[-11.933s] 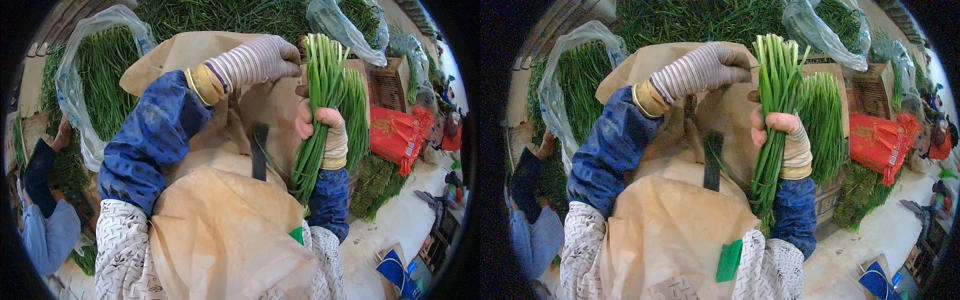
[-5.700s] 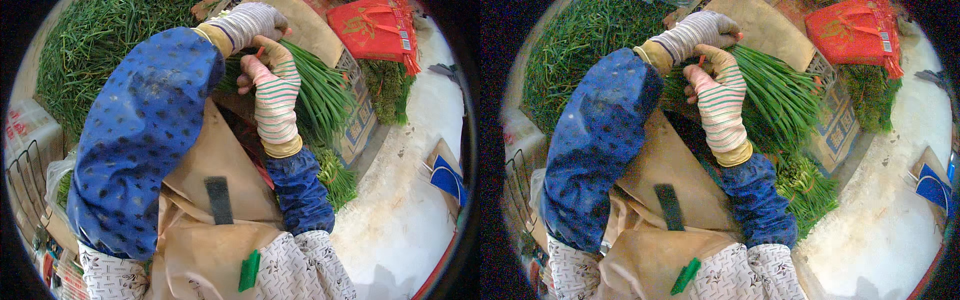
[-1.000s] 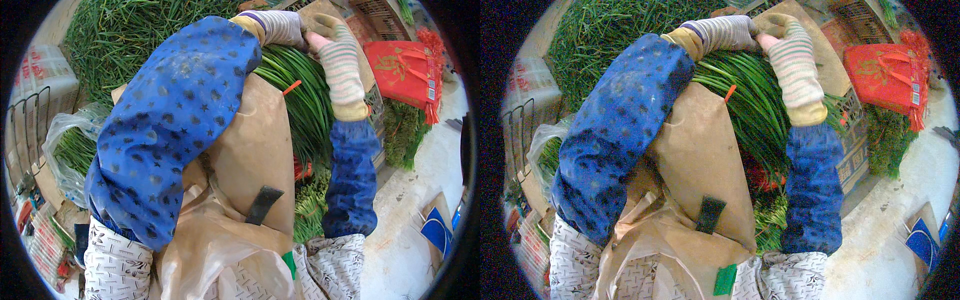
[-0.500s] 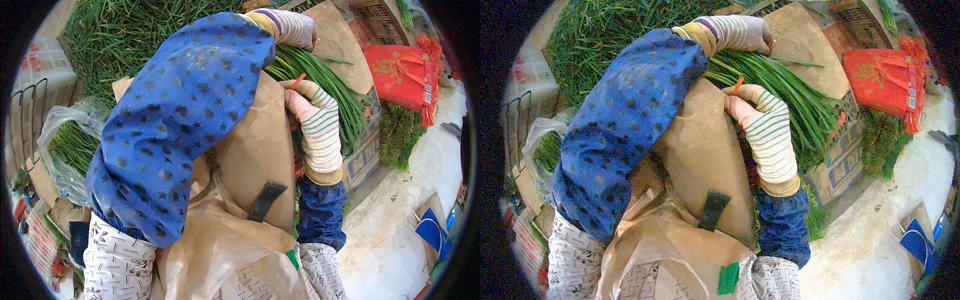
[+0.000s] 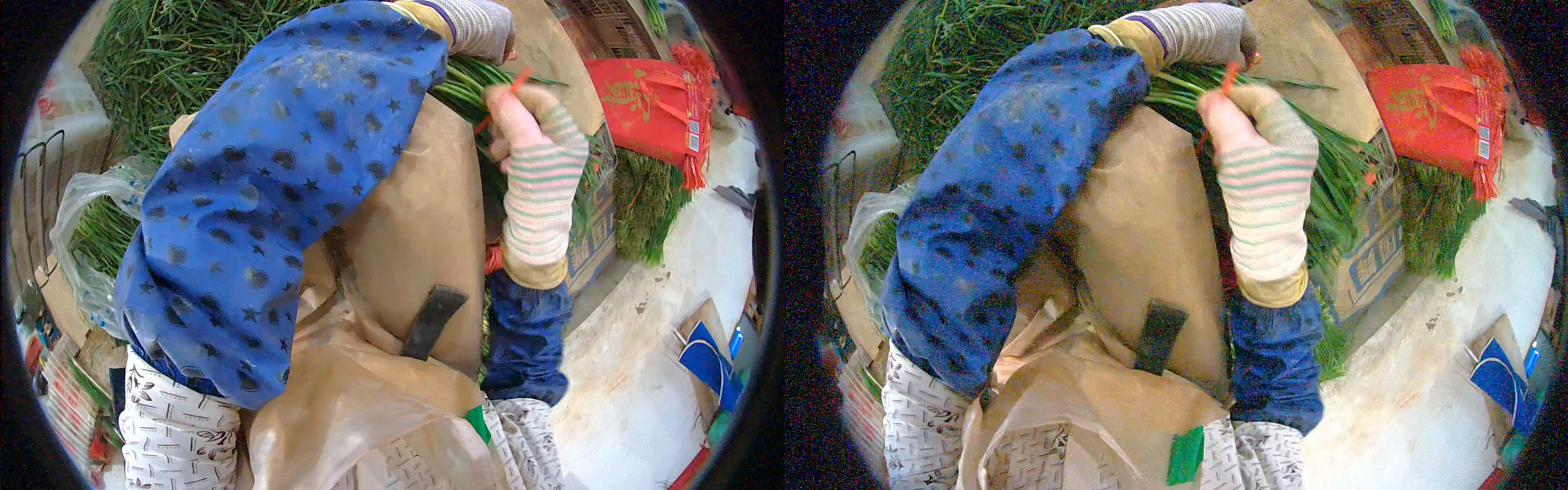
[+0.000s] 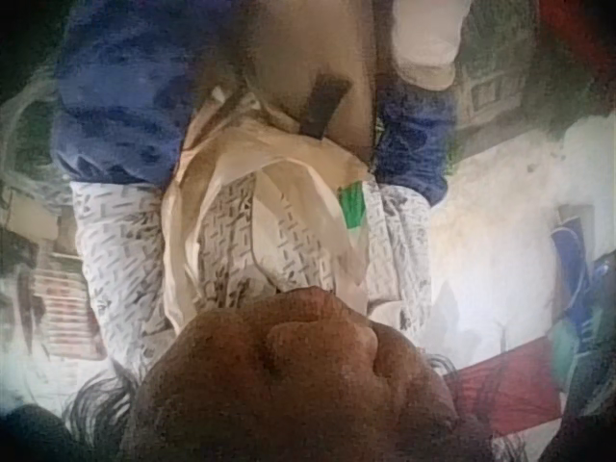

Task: The person gathers green onions by hand from a plastic bag, aligns them into a bunch, and wraps a red ribbon around the stems to secure the bundle.

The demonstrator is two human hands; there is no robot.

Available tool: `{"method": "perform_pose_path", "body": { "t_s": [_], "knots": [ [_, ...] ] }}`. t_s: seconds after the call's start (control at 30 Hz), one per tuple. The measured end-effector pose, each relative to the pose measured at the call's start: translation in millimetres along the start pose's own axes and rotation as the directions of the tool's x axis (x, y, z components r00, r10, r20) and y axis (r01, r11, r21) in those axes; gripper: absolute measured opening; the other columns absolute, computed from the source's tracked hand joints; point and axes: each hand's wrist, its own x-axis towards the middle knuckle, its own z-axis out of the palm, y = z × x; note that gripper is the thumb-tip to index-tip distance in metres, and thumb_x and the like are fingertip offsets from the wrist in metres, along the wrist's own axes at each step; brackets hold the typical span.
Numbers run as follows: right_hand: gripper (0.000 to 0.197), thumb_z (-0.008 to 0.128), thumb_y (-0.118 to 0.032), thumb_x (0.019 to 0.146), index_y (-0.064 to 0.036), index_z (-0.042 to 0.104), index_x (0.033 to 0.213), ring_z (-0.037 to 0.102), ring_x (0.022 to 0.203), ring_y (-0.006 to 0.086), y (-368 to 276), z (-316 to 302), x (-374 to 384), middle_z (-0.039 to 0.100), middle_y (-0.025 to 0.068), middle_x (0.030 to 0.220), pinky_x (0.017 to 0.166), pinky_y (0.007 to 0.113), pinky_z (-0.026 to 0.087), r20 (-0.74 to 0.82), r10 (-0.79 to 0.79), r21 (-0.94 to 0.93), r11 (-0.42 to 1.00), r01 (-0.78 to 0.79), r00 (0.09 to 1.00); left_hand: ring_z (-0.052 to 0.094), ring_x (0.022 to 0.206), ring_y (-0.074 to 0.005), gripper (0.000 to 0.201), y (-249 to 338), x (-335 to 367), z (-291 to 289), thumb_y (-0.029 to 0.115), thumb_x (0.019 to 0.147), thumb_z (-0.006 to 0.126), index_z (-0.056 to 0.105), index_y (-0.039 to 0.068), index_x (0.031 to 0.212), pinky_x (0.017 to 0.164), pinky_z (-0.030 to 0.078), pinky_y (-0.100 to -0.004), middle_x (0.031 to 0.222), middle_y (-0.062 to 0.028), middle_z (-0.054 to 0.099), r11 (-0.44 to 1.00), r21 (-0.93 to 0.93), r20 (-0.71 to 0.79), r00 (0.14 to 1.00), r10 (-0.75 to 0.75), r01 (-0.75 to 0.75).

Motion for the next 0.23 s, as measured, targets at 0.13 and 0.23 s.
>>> {"method": "perform_pose_path", "body": {
  "t_s": [0.13,0.23],
  "knots": [
    [0.025,0.073,-0.03,0.081,-0.0063,0.074,0.089,0.06,0.064,0.0195,13,7,54,0.069,0.0053,0.073,0.065,0.03,0.048,0.144,-0.291,-0.279,0.905,0.321,0.946,0.068,0.085,-0.0302,0.034,-13,-8,0,0.027,0.078,0.066,0.071,0.011,0.107,0.076,0.053,-0.0408,0.094,-0.0149,0.071,0.998,0.047,-0.024,0.999,0.044,-0.043],
    [0.029,0.074,-0.033,0.083,-0.0055,0.074,0.092,0.058,0.066,0.0115,38,-18,87,0.068,0.0035,0.073,0.064,0.026,0.046,0.164,0.108,-0.283,0.957,-0.058,0.98,0.068,0.085,-0.0319,0.033,7,18,1,0.025,0.078,0.065,0.071,0.012,0.107,0.075,0.053,-0.0418,0.094,-0.0163,0.071,0.954,0.132,-0.08,0.957,0.28,-0.269]
  ]
}}
